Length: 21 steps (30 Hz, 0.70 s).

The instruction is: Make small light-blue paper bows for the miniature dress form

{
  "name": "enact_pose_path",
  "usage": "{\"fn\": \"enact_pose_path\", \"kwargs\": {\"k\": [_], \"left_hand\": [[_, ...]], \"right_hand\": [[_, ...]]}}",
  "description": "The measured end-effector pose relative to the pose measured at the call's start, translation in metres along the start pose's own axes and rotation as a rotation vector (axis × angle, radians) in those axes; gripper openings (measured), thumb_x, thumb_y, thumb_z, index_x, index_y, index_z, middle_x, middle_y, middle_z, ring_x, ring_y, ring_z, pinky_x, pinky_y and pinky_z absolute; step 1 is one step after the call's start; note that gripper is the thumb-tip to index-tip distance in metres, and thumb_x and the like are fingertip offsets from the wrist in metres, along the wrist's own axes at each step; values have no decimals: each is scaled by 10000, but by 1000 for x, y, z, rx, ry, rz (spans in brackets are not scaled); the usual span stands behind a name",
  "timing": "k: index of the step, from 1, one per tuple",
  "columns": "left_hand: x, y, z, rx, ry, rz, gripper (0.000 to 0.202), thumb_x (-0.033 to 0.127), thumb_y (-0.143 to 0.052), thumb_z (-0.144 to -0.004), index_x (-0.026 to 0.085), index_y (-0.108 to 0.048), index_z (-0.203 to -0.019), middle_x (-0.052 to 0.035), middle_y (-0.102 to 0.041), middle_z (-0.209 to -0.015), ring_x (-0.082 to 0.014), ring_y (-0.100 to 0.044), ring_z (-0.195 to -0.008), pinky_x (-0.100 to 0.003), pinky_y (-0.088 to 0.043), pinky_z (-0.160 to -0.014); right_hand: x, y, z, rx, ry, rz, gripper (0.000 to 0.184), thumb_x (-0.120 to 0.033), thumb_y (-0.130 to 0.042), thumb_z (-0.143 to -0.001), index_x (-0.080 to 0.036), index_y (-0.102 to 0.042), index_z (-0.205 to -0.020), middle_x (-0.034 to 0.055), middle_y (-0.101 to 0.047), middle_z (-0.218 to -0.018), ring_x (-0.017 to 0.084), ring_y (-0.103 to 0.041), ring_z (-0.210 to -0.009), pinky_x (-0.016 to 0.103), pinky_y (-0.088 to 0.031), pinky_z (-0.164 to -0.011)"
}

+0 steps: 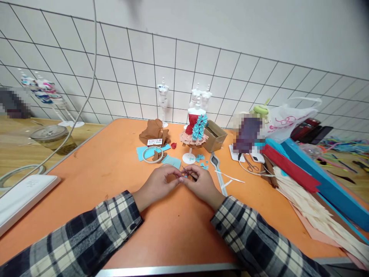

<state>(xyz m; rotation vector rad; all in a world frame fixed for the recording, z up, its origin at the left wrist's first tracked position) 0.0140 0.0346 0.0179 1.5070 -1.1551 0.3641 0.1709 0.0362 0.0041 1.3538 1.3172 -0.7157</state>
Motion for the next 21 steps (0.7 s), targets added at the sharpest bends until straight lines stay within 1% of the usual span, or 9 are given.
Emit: {"fn": "enact_pose_path", "kwargs": {"k": [2, 6, 9, 11, 12, 15, 17, 19, 21], "left_hand": [[0, 1, 0, 9, -10, -49, 134, 295, -611, -828, 187, -689, -848, -51, -710, -879, -195, -637, -840, -320, -477, -796], [0, 3, -3, -4, -71, -141, 148, 268, -583, -856, 188, -699, -896, -55, -706, -881, -201, -621, -861, -350, -463, -830], [1, 4, -3, 23, -138, -229, 212, 328, -625, -839, 236, -713, -1009, -71, -689, -1059, -267, -552, -1087, -443, -385, -969], [1, 4, -2, 46, -144, -296, 221, 387, -663, -811, 293, -728, -1000, -51, -658, -1176, -320, -451, -1228, -514, -281, -1040], [1, 4, -1, 53, -141, -322, 195, 404, -664, -810, 313, -739, -965, -36, -655, -1194, -333, -421, -1257, -535, -236, -1055], [2, 3, 0, 65, -161, -363, 144, 386, -625, -849, 325, -754, -863, -16, -696, -1123, -318, -450, -1235, -542, -169, -1068], [2, 5, 0, 85, -171, -358, 144, 357, -615, -857, 314, -752, -838, -18, -719, -1055, -304, -475, -1210, -534, -157, -1074], [0, 10, -2, 141, -136, -294, 139, 339, -619, -847, 284, -745, -819, -31, -728, -987, -287, -524, -1142, -510, -212, -1063], [-5, 15, -4, 209, -58, -151, 155, 343, -621, -833, 242, -731, -795, -50, -719, -947, -263, -576, -1037, -460, -321, -1014]], "right_hand": [[2, 1, -1, 16, -30, 8, 152, -296, -668, -752, -179, -673, -849, 36, -685, -847, 174, -625, -803, 286, -480, -736], [4, 6, -3, 34, -64, 84, 135, -295, -647, -763, -180, -692, -818, 36, -707, -816, 174, -634, -759, 288, -480, -705], [3, 7, -2, 42, -24, 157, 134, -294, -636, -781, -187, -696, -834, 25, -705, -801, 165, -619, -724, 280, -464, -676], [3, 6, -1, 43, -13, 187, 125, -294, -634, -788, -190, -690, -830, 20, -700, -791, 162, -610, -707, 278, -454, -663], [2, 6, -1, 39, -11, 190, 118, -292, -631, -792, -192, -685, -824, 19, -698, -788, 162, -609, -704, 279, -450, -661], [0, 5, 1, 29, -11, 175, 107, -294, -624, -802, -199, -671, -816, 20, -691, -794, 166, -603, -705, 282, -443, -658], [-3, 8, 2, 48, -6, 170, 126, -324, -623, -809, -205, -653, -840, 18, -670, -782, 163, -583, -686, 277, -429, -635], [-5, 11, 3, 57, 9, 176, 174, -375, -582, -846, -210, -621, -886, 2, -614, -710, 151, -537, -629, 267, -395, -591], [-6, 12, 4, 41, 31, 181, 245, -416, -442, -928, -214, -581, -910, -20, -524, -627, 141, -479, -572, 261, -356, -560]]}}
Point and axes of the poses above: each hand's wrist, its own z-axis away from the middle knuckle, its own y-axis out of the back of the hand, x = y × z, the point moved 4 cm from there along -z, towards the middle knuckle
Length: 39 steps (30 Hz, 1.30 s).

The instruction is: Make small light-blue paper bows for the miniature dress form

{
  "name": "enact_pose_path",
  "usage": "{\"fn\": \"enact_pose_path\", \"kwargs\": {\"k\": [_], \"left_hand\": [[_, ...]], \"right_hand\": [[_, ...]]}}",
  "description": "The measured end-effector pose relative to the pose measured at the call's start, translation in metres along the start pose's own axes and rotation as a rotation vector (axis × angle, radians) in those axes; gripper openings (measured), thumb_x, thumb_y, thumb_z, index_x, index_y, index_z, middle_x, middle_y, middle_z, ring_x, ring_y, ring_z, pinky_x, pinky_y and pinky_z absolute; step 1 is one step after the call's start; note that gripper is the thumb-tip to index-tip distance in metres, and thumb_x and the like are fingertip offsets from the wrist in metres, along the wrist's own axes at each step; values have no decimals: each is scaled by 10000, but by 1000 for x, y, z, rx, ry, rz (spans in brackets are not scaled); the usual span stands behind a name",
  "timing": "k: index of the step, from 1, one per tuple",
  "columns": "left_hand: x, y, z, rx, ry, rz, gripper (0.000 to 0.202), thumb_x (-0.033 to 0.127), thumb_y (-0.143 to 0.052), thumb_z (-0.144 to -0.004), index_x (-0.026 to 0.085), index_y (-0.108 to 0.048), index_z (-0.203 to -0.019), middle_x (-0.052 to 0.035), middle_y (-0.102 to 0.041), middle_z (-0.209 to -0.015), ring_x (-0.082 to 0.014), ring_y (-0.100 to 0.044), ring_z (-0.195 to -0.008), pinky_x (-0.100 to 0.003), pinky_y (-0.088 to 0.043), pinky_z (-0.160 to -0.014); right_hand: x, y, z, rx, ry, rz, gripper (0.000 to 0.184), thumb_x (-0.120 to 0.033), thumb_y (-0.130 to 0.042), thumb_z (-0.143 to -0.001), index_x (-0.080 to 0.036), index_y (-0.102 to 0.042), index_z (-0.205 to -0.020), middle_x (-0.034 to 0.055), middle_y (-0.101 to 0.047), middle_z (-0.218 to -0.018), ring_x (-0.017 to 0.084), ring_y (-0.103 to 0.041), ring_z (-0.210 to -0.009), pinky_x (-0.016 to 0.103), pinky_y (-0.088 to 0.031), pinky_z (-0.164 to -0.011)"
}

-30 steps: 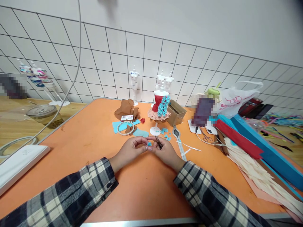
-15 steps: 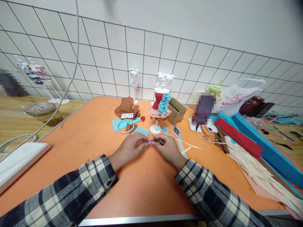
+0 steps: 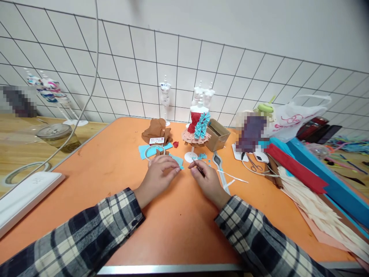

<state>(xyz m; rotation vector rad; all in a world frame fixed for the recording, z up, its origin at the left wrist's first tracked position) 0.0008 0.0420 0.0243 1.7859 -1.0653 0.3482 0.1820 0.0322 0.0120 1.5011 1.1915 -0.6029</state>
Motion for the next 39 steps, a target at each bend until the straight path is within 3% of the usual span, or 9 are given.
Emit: {"fn": "enact_pose_path", "kwargs": {"k": [3, 8, 17, 22, 28, 34, 39], "left_hand": [[-10, 1, -1, 41, 179, 252, 204, 379, -620, -818, 199, -713, -795, -59, -704, -913, -232, -611, -921, -377, -435, -907], [-12, -9, 2, -28, 316, 472, 227, 400, -633, -805, 182, -696, -819, -37, -705, -856, -207, -622, -856, -323, -466, -851], [-2, -13, 3, -82, 269, 410, 256, 428, -625, -808, 180, -684, -780, -52, -685, -860, -206, -611, -857, -320, -472, -840], [-1, -11, 4, -70, 155, 376, 227, 400, -642, -807, 185, -693, -755, -56, -673, -880, -204, -608, -881, -314, -460, -859], [-7, -9, 4, -29, 239, 406, 227, 397, -614, -833, 181, -679, -806, -45, -680, -851, -197, -604, -847, -304, -460, -836], [1, -9, 3, -41, 75, 286, 199, 354, -601, -846, 187, -678, -770, -67, -656, -888, -206, -596, -898, -330, -450, -869], [1, -11, 4, -67, 27, 255, 184, 329, -588, -854, 190, -681, -779, -66, -654, -876, -200, -600, -879, -331, -458, -849]], "right_hand": [[-2, -3, 3, -59, 24, 65, 334, -408, -277, -989, -217, -529, -880, -24, -474, -617, 142, -462, -574, 263, -327, -567], [-6, -14, 7, -185, 11, 246, 249, -392, -327, -988, -225, -470, -871, -25, -537, -640, 146, -519, -588, 256, -304, -576], [-3, -16, 6, -178, 25, 340, 273, -430, -339, -981, -228, -507, -908, -8, -577, -686, 166, -549, -637, 254, -291, -577], [-2, -17, 6, -190, 31, 302, 277, -437, -357, -975, -226, -518, -896, -8, -582, -705, 160, -543, -640, 253, -302, -585], [-3, -17, 6, -188, 22, 274, 285, -429, -354, -976, -221, -487, -834, -16, -553, -688, 153, -525, -644, 249, -297, -587], [-5, -17, 6, -184, 25, 279, 293, -433, -367, -972, -219, -478, -805, -30, -516, -654, 136, -483, -597, 247, -266, -563], [-5, -17, 5, -187, 42, 293, 282, -424, -386, -966, -217, -499, -811, -20, -543, -671, 139, -488, -607, 249, -264, -565]]}}
Point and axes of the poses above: each hand's wrist, its own z-axis away from the middle knuckle, its own y-axis out of the back of the hand, x = y × z, the point moved 4 cm from there along -z, towards the middle knuckle
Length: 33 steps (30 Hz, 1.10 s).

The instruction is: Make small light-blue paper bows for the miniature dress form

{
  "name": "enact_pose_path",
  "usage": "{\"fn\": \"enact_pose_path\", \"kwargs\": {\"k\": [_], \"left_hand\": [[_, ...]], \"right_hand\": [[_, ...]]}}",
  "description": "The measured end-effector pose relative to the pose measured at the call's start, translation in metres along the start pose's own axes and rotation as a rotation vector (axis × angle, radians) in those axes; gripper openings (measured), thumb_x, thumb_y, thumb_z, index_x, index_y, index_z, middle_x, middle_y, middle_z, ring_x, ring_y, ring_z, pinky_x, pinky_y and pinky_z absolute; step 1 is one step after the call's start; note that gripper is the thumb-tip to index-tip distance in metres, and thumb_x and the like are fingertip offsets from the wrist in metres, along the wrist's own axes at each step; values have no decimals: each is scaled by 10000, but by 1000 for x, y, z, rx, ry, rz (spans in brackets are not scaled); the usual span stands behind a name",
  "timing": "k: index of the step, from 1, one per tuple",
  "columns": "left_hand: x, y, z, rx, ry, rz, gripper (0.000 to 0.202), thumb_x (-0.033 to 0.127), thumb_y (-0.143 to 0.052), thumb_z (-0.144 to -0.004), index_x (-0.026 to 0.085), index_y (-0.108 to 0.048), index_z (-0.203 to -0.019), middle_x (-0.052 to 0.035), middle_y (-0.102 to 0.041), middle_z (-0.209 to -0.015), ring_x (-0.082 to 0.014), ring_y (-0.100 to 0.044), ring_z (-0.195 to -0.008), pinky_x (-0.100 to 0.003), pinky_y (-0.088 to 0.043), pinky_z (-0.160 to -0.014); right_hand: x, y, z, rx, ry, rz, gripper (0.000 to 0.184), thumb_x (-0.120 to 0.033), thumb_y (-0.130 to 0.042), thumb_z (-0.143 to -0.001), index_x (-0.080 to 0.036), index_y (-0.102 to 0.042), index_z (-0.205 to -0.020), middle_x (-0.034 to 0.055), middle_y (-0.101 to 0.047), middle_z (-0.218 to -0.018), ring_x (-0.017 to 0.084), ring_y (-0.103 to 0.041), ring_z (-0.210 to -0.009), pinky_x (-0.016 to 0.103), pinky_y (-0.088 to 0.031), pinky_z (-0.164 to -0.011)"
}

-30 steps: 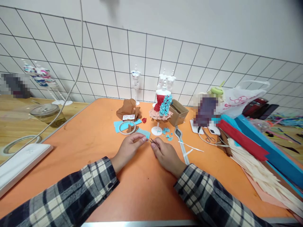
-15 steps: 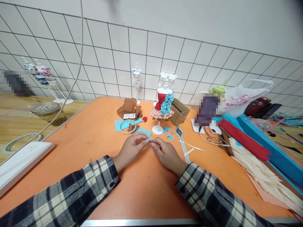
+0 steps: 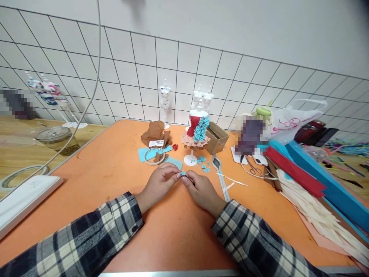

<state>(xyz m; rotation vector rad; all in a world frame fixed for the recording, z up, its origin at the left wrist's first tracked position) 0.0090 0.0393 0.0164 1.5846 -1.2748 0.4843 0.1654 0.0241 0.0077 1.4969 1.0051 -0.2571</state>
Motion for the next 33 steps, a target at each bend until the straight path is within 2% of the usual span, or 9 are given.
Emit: {"fn": "enact_pose_path", "kwargs": {"k": [33], "left_hand": [[7, -1, 2, -18, -39, 49, 164, 278, -589, -860, 165, -672, -776, -61, -654, -836, -178, -612, -819, -295, -473, -783]], "right_hand": [[2, -5, -1, 27, -8, -141, 338, -439, -396, -951, -205, -430, -710, -46, -439, -600, 114, -413, -566, 242, -255, -539]]}}
Point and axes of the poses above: each hand's wrist, its own z-axis away from the middle knuckle, its own y-axis out of the back of the hand, x = y × z, the point moved 4 cm from there along -z, towards the middle knuckle
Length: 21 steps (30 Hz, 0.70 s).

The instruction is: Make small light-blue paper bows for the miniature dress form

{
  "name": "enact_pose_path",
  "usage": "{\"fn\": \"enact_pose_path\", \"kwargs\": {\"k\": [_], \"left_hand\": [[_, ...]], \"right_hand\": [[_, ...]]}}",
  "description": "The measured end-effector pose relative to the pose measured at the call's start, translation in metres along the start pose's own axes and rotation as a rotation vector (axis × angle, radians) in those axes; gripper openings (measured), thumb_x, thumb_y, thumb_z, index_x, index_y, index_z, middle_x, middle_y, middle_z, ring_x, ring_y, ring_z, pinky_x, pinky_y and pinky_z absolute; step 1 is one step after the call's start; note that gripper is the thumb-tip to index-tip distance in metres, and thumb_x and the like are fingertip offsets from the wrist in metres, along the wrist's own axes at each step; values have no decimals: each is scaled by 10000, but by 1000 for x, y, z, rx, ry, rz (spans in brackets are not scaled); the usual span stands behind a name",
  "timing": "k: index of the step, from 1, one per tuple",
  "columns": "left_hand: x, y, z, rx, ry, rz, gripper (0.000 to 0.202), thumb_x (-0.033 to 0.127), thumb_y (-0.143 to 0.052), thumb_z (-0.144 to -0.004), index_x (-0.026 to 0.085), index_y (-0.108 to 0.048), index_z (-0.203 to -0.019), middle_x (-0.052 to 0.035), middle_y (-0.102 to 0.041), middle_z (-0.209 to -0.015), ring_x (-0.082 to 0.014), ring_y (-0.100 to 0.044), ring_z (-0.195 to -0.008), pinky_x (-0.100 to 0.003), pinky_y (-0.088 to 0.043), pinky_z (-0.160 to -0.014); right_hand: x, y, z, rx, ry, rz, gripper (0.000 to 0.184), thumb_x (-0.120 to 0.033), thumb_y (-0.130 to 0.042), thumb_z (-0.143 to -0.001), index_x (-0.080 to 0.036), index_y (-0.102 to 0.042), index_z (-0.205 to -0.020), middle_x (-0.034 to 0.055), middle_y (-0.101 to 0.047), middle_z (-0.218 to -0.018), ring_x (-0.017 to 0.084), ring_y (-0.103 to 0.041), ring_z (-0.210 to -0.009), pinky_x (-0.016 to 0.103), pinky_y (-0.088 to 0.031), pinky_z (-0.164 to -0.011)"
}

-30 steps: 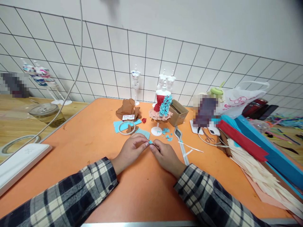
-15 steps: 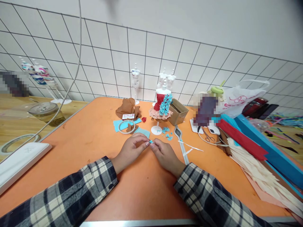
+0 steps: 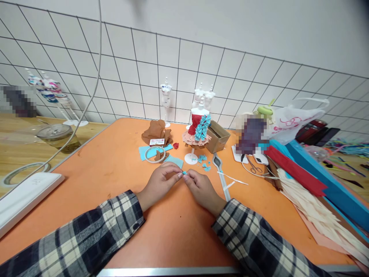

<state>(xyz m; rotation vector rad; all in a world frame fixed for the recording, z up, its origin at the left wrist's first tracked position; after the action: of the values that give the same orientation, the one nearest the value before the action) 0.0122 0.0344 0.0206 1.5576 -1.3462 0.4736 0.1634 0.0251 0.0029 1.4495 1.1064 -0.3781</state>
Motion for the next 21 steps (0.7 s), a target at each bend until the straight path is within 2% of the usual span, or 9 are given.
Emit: {"fn": "enact_pose_path", "kwargs": {"k": [9, 13, 18, 21], "left_hand": [[-2, 0, -1, 13, 15, 17, 177, 296, -612, -841, 163, -698, -764, -78, -671, -853, -194, -620, -836, -314, -475, -806], [-9, -1, -1, -1, 108, 60, 211, 352, -625, -831, 167, -718, -790, -75, -697, -866, -206, -635, -855, -320, -476, -827], [-23, -1, -1, 31, 360, 182, 292, 430, -606, -829, 170, -736, -859, -73, -744, -961, -237, -652, -959, -340, -465, -899], [-25, 1, -2, 65, 405, 222, 296, 430, -603, -826, 170, -742, -851, -69, -745, -991, -242, -642, -1006, -347, -446, -942]], "right_hand": [[1, 0, -1, -19, 26, 0, 326, -426, -389, -957, -205, -475, -733, -39, -479, -617, 119, -439, -581, 237, -283, -551], [6, 4, -3, -24, 4, 68, 353, -435, -350, -971, -205, -487, -741, -29, -514, -634, 128, -481, -603, 239, -299, -563], [18, 18, -7, -24, -127, 391, 267, -419, -408, -957, -209, -568, -925, 15, -638, -785, 168, -578, -714, 259, -316, -593], [19, 20, -6, -77, -121, 586, 236, -387, -471, -933, -232, -607, -1048, 44, -664, -943, 195, -614, -809, 272, -326, -604]]}}
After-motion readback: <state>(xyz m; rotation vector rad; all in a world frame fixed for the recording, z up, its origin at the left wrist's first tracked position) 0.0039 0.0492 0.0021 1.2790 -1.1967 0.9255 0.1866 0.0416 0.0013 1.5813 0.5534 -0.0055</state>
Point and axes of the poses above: each hand's wrist, its own z-axis away from the middle knuckle, its own y-axis out of the back of the hand, x = y × z, the point moved 4 cm from there along -z, towards the middle knuckle
